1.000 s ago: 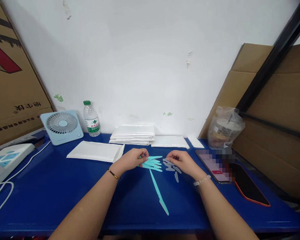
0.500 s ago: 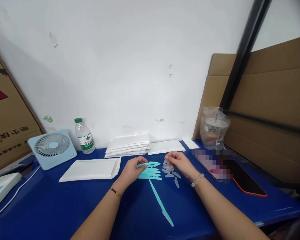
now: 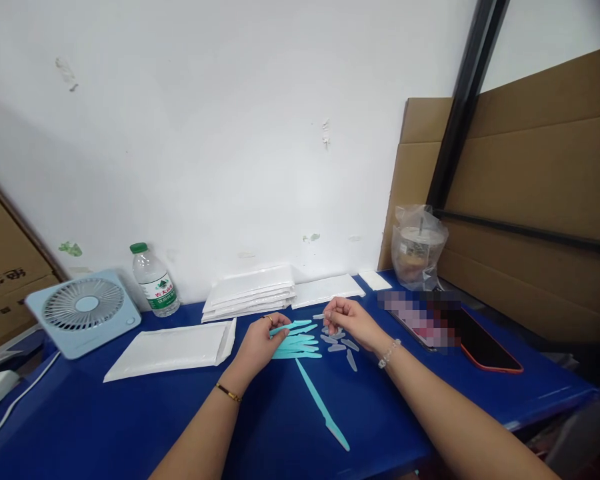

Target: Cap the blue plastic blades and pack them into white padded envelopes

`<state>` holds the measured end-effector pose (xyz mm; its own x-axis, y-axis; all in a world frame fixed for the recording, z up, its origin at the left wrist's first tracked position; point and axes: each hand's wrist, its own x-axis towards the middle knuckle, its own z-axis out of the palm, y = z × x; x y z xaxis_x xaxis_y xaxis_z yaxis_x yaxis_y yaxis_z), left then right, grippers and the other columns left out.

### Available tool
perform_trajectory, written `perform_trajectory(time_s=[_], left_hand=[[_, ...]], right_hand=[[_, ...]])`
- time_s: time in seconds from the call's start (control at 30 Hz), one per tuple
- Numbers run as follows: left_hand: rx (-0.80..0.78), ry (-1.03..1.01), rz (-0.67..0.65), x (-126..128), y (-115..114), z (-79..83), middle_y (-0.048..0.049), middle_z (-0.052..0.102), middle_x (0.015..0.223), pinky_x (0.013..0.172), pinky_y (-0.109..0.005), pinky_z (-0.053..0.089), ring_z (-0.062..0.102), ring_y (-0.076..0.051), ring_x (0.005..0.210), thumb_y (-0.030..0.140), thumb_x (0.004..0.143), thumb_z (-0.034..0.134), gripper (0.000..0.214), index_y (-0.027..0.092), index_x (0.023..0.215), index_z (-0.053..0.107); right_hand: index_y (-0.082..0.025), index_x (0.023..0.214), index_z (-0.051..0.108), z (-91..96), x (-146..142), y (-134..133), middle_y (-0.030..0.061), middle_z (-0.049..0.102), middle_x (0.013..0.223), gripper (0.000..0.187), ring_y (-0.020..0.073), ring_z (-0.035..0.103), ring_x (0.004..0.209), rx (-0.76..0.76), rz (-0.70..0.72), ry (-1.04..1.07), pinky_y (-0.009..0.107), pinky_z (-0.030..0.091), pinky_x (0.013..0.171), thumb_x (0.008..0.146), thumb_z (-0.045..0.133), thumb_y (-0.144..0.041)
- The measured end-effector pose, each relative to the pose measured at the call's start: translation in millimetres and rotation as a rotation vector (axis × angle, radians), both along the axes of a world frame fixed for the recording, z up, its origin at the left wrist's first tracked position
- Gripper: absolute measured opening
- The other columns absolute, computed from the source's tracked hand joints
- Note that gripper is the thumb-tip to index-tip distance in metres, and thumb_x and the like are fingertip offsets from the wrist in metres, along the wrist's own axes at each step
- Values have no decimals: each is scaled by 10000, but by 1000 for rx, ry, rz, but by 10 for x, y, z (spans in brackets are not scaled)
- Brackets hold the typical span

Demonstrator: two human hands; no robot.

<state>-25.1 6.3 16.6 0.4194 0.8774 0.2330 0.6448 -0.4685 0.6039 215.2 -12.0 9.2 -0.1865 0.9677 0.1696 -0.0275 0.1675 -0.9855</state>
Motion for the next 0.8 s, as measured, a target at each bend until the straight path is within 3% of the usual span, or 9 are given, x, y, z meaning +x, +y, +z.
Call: perform_trajectory(time_s=[0.37, 0.5, 0.57, 0.63, 0.7, 0.8], left_hand=[[-13, -12, -55, 61, -38, -7, -7, 629, 842, 699, -259, 425, 563, -146, 783, 286, 823, 463, 189, 199, 927, 595], [26, -2, -46, 134, -83, -9, -33, 626, 963, 790, -295, 441, 566, -177, 894, 288, 825, 481, 210, 208, 990, 583], [147, -22, 24, 163, -124, 15, -62, 577, 1097, 895, -348, 413, 521, -215, 1028, 311, 801, 531, 307, 213, 1092, 545], [234, -27, 44, 171, -171, 46, -80, 520, 1186, 963, -383, 372, 462, -237, 1125, 355, 796, 546, 395, 219, 1164, 500], [192, 34, -66, 155, -212, 62, -87, 475, 1257, 990, -392, 355, 418, -246, 1187, 439, 795, 540, 474, 236, 1218, 468], [30, 234, -293, 116, -243, 36, -101, 299, 1433, 1061, -472, 242, 261, -312, 1314, 611, 645, 632, 858, 276, 1371, 319]], right_hand=[[-164, 808, 526, -38, -142, -37, 8, 643, 673, 286, 111, 609, 508, -21, 94, 0, 242, 481, 520, 772, 615, -434], [-166, 824, 537, -70, -167, -15, 13, 647, 685, 306, 123, 620, 528, -21, 124, -73, 248, 478, 524, 765, 608, -457], [-166, 829, 544, -86, -96, 44, 15, 642, 693, 302, 114, 599, 517, -2, 69, -95, 244, 463, 522, 769, 595, -457], [-165, 823, 557, -108, 29, 132, 16, 635, 702, 289, 106, 571, 530, 34, -70, -119, 240, 443, 537, 774, 578, -449], [-161, 789, 581, -142, 170, 226, 14, 621, 699, 284, 115, 550, 583, 74, -250, -189, 242, 426, 572, 764, 572, -444], [-156, 721, 608, -213, 312, 325, 5, 596, 663, 296, 132, 522, 623, 52, -398, -381, 249, 399, 595, 741, 566, -449]])
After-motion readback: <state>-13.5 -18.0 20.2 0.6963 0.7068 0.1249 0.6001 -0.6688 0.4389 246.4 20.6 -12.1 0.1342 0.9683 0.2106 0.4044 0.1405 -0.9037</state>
